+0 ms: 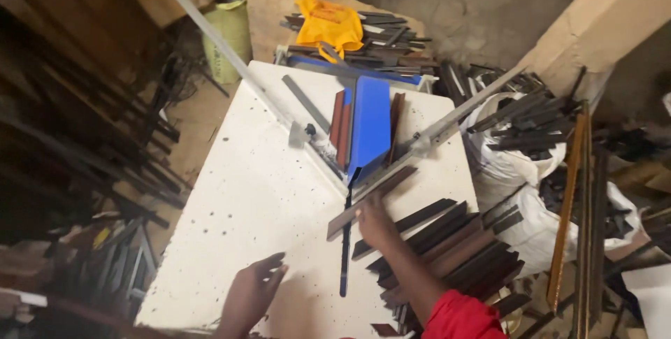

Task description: Cutting several frame moldings into mitered segments using a manual miter cutter.

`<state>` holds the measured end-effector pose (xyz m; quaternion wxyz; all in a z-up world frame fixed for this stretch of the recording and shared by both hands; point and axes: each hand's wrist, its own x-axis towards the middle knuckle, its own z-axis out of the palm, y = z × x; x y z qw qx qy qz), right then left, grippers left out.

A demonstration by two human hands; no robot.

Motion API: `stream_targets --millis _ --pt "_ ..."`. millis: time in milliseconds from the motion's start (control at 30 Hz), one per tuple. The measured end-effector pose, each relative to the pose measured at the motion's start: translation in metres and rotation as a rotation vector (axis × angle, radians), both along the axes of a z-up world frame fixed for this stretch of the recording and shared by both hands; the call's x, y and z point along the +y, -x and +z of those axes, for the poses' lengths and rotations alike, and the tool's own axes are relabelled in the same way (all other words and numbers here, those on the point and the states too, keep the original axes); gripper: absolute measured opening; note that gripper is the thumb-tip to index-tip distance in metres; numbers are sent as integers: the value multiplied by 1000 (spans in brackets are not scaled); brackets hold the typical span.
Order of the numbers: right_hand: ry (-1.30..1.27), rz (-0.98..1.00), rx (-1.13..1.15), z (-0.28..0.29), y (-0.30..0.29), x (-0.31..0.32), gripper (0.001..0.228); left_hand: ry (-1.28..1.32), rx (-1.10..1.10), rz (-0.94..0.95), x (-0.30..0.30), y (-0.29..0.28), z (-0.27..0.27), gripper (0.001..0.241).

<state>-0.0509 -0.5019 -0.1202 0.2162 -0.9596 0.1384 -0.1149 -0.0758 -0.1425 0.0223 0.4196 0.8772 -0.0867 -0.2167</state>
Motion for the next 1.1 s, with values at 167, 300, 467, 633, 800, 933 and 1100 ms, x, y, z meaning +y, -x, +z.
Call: stream_targets --millis 167,300,467,633,800,933,1100 --pt "133 94 91 7 -11 -10 60 -32 18 53 30 -17 -47 43" --pt "233 98 190 6 -17 -48 45 -90 -32 63 52 -25 -101 42" --pt "205 225 -82 12 -6 -64 48 -163 -191 96 61 -32 -136 40" --pt "145 130 68 37 -9 -59 73 -318 -514 16 52 -36 -95 30" --pt "640 331 79 27 -22 -79 35 -186 -622 12 60 -40 -104 31" --pt "765 274 135 45 -14 -64 49 -85 -590 118 51 -21 -84 27" --pt "771 211 27 33 -17 -67 59 -123 -629 159 41 -18 -72 27"
